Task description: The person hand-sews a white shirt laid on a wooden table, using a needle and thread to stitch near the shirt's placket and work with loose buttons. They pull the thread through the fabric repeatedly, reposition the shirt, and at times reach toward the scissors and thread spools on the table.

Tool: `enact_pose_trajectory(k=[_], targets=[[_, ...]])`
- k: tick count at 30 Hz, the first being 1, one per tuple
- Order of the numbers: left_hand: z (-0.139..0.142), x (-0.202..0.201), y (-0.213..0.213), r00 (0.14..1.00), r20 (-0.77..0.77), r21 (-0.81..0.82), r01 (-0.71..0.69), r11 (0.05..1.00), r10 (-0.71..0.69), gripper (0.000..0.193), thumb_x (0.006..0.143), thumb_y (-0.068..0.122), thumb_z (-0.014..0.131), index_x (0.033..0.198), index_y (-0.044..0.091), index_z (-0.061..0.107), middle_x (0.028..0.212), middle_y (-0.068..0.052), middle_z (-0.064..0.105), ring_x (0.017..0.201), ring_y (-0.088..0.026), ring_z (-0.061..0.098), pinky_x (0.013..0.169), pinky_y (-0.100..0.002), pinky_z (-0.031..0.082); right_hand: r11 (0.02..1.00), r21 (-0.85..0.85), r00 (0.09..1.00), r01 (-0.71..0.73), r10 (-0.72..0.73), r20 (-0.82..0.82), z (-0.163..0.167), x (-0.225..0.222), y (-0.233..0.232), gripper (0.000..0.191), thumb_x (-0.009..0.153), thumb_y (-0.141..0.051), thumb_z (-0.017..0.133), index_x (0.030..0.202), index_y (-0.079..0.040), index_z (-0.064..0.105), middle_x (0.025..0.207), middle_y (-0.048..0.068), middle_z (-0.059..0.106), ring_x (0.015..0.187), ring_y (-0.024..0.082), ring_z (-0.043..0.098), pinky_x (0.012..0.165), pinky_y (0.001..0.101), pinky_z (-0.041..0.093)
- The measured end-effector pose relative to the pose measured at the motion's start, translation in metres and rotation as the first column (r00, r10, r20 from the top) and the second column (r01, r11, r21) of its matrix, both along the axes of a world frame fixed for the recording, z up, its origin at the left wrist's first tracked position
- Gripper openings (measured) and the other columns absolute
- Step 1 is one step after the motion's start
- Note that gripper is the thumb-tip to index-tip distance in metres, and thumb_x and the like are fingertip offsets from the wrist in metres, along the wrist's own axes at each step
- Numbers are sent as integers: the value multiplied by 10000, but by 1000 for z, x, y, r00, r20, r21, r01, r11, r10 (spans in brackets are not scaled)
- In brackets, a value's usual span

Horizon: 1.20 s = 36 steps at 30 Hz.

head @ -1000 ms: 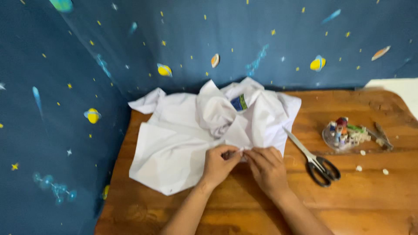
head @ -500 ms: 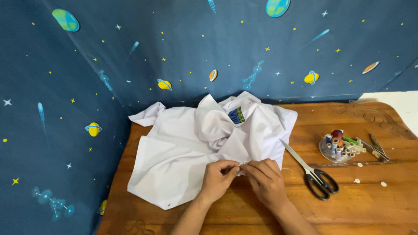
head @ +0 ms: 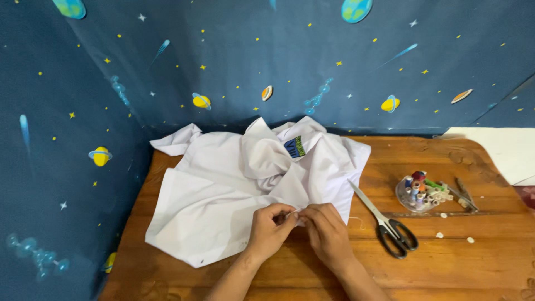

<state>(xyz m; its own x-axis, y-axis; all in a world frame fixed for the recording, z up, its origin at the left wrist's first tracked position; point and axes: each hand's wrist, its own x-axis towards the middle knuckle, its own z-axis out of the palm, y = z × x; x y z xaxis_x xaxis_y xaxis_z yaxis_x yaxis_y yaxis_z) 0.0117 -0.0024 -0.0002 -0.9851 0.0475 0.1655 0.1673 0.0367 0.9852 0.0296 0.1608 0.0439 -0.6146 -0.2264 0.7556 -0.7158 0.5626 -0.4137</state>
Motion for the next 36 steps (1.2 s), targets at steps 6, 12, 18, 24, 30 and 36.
enact_pose_trajectory(k=[6,12,18,24,30,36], targets=[[-6,-5,2,995,-61,-126,-80,989,72,133,872,117,768,900,-12,769,660,20,674,582,-41,541,540,-229,458,995,-75,995,71,-76,-66,-11,7,1,184,833,78,714,963,-38,653,945,100,662,898,277,645,799,350,528],[-23,-20,-5,998,25,97,-52,994,49,144,913,133,734,907,-10,753,724,45,665,648,-26,536,587,-208,444,630,-723,751,-282,614,243,-26,2,18,54,1087,-109,488,1103,-59,502,1230,227,654,1207,316,611,1097,449,437],[-35,-31,-5,991,60,133,-124,983,117,122,900,115,733,914,-5,740,687,63,598,616,-24,473,551,-214,385,299,-948,294,-104,920,258,-26,4,42,130,1059,-191,488,1045,-62,492,752,137,598,671,270,584,723,426,499],[-39,-36,-8,989,51,112,-144,983,139,121,900,115,750,902,-6,738,679,64,579,612,-20,452,539,-212,349,192,-979,282,-75,945,164,-24,1,57,134,1061,-161,537,1027,-31,530,643,-15,346,570,117,298,544,293,267],[-29,-30,-5,994,26,123,-104,987,102,117,895,105,755,908,-10,736,717,66,625,638,-13,498,560,-203,392,425,-901,210,84,877,433,-17,-2,69,100,990,-129,589,1009,-46,536,653,-32,339,556,89,290,517,281,232],[-11,-20,-10,974,218,129,-92,987,62,131,864,114,762,896,-11,745,670,20,626,533,-66,477,464,-251,352,729,-685,146,-8,678,720,-13,-4,55,130,959,-173,571,967,-44,557,740,75,682,434,72,415,371,241,288]])
